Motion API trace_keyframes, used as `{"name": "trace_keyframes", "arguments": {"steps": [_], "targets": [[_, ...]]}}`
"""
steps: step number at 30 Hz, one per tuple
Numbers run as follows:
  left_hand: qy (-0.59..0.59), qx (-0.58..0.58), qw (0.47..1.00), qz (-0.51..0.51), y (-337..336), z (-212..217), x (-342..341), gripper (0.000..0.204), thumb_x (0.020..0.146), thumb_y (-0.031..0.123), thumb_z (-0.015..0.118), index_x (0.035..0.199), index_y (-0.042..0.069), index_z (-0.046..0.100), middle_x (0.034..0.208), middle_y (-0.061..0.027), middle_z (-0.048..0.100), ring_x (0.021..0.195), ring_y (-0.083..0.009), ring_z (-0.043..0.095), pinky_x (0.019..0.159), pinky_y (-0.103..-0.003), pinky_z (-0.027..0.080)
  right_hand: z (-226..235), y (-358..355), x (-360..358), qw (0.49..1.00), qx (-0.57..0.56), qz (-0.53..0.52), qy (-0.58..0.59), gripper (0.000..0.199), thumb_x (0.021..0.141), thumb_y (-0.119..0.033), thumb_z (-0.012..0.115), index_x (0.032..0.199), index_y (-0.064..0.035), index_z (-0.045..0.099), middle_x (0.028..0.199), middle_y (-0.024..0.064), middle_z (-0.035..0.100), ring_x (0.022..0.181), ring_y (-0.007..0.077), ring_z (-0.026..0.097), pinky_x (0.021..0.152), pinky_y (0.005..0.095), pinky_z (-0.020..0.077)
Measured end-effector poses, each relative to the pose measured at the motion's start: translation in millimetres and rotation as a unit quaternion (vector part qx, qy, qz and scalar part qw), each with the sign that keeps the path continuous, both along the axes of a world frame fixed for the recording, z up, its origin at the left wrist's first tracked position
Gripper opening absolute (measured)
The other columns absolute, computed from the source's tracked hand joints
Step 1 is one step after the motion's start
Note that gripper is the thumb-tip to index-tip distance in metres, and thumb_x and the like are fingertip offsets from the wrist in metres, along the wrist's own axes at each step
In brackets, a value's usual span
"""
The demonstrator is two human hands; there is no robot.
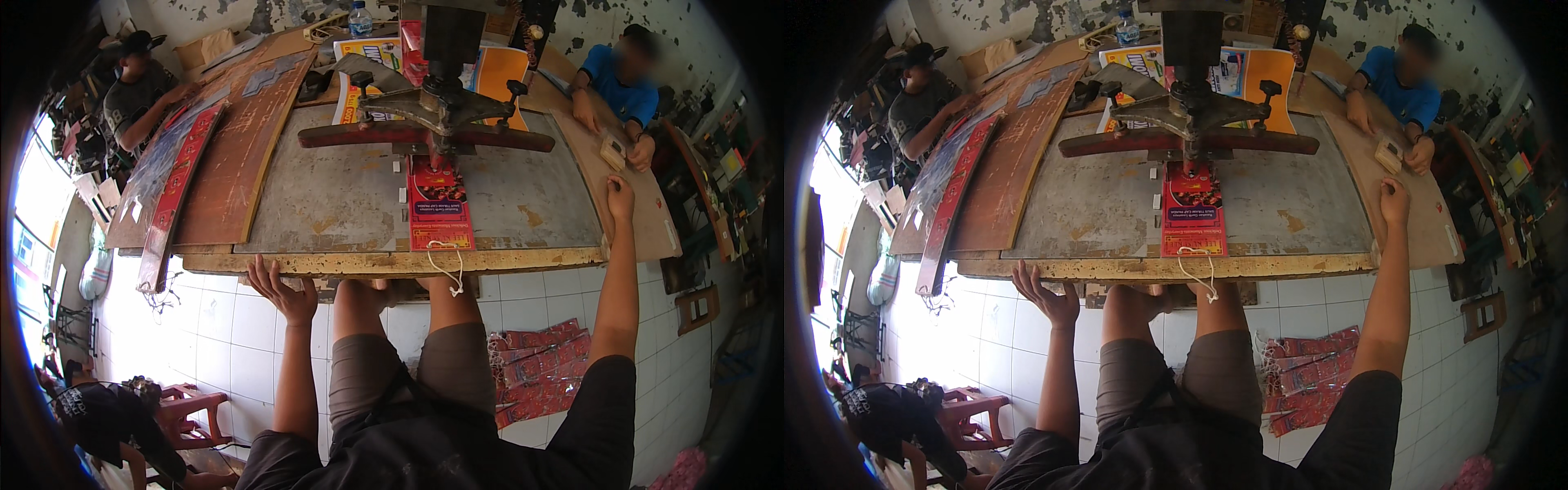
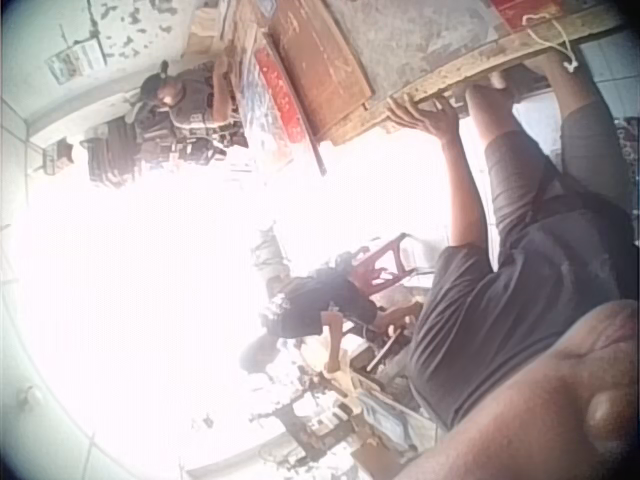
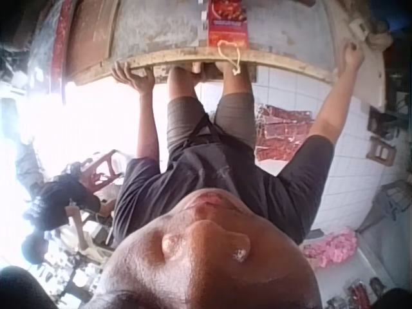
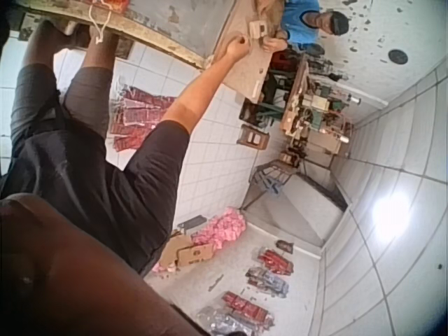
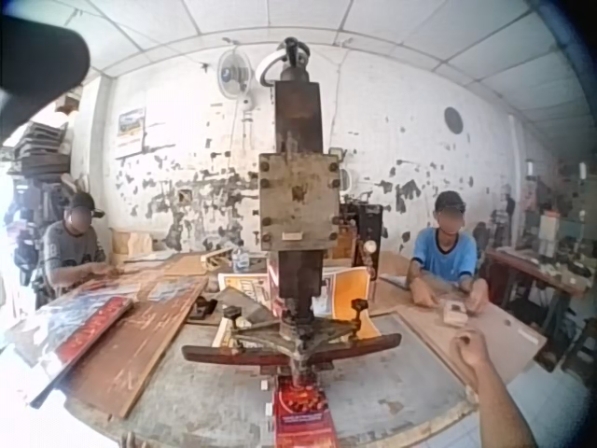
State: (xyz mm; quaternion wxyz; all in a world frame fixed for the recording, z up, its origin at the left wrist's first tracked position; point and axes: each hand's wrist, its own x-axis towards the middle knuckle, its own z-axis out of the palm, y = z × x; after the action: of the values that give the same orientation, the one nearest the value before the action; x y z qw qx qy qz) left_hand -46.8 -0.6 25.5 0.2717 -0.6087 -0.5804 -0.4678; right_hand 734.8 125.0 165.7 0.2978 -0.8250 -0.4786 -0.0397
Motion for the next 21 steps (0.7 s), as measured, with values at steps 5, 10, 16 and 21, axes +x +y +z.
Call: {"name": "trace_keyframes", "arguments": {"steps": [5, 10, 16, 21], "targets": [[0.000, 0.000, 1.000, 0.003, -1.1, -0.5, -2.5, 0.070, 0.098, 0.030, 0.070, 0.156, 0.012, 0.037, 0.172, -0.0247, 0.035, 0.162, -0.0538, 0.023, 0.131, -0.072, 0.018, -0.7, 2.1, -4.5, 1.000, -0.003, -0.005, 0.002, 0.031, 0.111, -0.025, 0.063, 0.135, -0.0102, 0.076, 0.142, 0.0117, 0.074, 0.136, 0.0310, 0.066, 0.117, 0.0441, 0.0493], [-0.002, 0.002, 1.000, 0.000, 0.9, -1.2, -0.4, 0.069, 0.098, 0.030, 0.070, 0.156, 0.012, 0.037, 0.172, -0.0248, 0.035, 0.162, -0.0535, 0.024, 0.131, -0.073, 0.017, -1.3, 1.2, 1.4, 1.000, 0.004, -0.001, -0.004, 0.031, 0.111, -0.025, 0.064, 0.135, -0.0099, 0.076, 0.141, 0.0117, 0.074, 0.135, 0.0308, 0.067, 0.116, 0.0438, 0.0501], [0.003, 0.001, 1.000, 0.004, -0.1, -0.9, -1.9, 0.068, 0.100, 0.032, 0.068, 0.157, 0.011, 0.037, 0.172, -0.0249, 0.035, 0.162, -0.0535, 0.023, 0.131, -0.073, 0.017, -2.8, 1.5, -1.5, 1.000, 0.005, -0.003, -0.009, 0.030, 0.111, -0.024, 0.063, 0.134, -0.0096, 0.076, 0.140, 0.0116, 0.075, 0.133, 0.0306, 0.068, 0.115, 0.0434, 0.0507], [0.000, -0.002, 1.000, 0.000, 0.9, -2.6, -2.2, 0.070, 0.100, 0.032, 0.069, 0.158, 0.011, 0.036, 0.172, -0.0249, 0.035, 0.162, -0.0539, 0.023, 0.131, -0.073, 0.017, -2.6, 1.3, 2.9, 1.000, 0.000, -0.001, -0.003, 0.031, 0.111, -0.025, 0.063, 0.136, -0.0098, 0.075, 0.142, 0.0117, 0.074, 0.136, 0.0305, 0.067, 0.116, 0.0434, 0.0497]]}}
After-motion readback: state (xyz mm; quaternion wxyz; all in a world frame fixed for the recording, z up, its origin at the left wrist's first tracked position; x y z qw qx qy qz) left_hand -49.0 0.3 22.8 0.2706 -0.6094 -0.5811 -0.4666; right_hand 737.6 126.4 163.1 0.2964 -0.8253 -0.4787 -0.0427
